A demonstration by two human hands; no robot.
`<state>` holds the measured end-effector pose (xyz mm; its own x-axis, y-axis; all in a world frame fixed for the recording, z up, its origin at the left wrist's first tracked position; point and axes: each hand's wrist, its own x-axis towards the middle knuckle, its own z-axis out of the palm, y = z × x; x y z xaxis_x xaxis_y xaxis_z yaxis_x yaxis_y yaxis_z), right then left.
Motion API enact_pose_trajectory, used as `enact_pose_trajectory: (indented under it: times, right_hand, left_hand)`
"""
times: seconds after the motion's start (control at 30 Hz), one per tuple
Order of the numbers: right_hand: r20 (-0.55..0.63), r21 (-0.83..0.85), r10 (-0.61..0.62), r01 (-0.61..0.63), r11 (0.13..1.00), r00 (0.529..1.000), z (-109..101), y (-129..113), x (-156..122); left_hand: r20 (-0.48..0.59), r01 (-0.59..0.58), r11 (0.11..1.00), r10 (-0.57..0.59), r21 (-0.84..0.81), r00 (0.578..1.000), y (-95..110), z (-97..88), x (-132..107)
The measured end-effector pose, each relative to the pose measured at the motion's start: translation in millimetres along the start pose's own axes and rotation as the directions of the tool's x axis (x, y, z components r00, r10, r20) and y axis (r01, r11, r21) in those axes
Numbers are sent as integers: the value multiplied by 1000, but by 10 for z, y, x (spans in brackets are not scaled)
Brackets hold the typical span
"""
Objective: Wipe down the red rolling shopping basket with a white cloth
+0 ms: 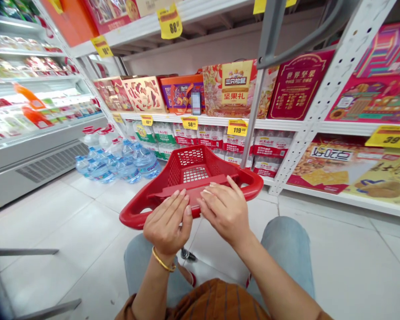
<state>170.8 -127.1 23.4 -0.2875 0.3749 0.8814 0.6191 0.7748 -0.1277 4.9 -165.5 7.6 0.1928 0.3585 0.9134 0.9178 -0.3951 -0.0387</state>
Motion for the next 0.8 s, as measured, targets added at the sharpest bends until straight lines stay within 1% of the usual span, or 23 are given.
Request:
enact_pose_trajectory:
  times: [0.1, 0.27, 0.43, 0.53, 0.6, 0.7, 0.8]
  right_hand:
    - [-2, 2, -21, 21, 1000, 1000, -25, 85, -46]
    - [-47, -14, -42, 42, 999, 998, -108, 226, -98]
    - [-27, -38, -57, 56, 998, 998, -198, 320, -139]
    - [-8, -61, -23, 22, 998, 1000, -239, 352, -158]
    - [-8, -76, 21, -21, 997, 1000, -249, 331, -151]
    - [-45, -83, 80, -83, 993, 996, -224, 214, -110]
    - [-30, -56, 56, -58, 997, 998, -158, 58, -63]
  left_hand:
    - [1, -14, 1000, 14, -5, 1000, -13, -5, -6]
    - [15, -27, 999, 27, -21, 1000, -32, -1, -17]
    - [13, -28, 999, 29, -41, 1000, -68, -10, -19]
    - [10, -25, 998, 25, -50, 1000, -75, -13, -9]
    - [8, -19, 998, 19, -56, 1000, -73, -11, -4]
    - [2, -8, 998, 8, -61, 1000, -71, -8, -4]
    - [1, -6, 998, 6, -59, 1000, -81, -14, -10]
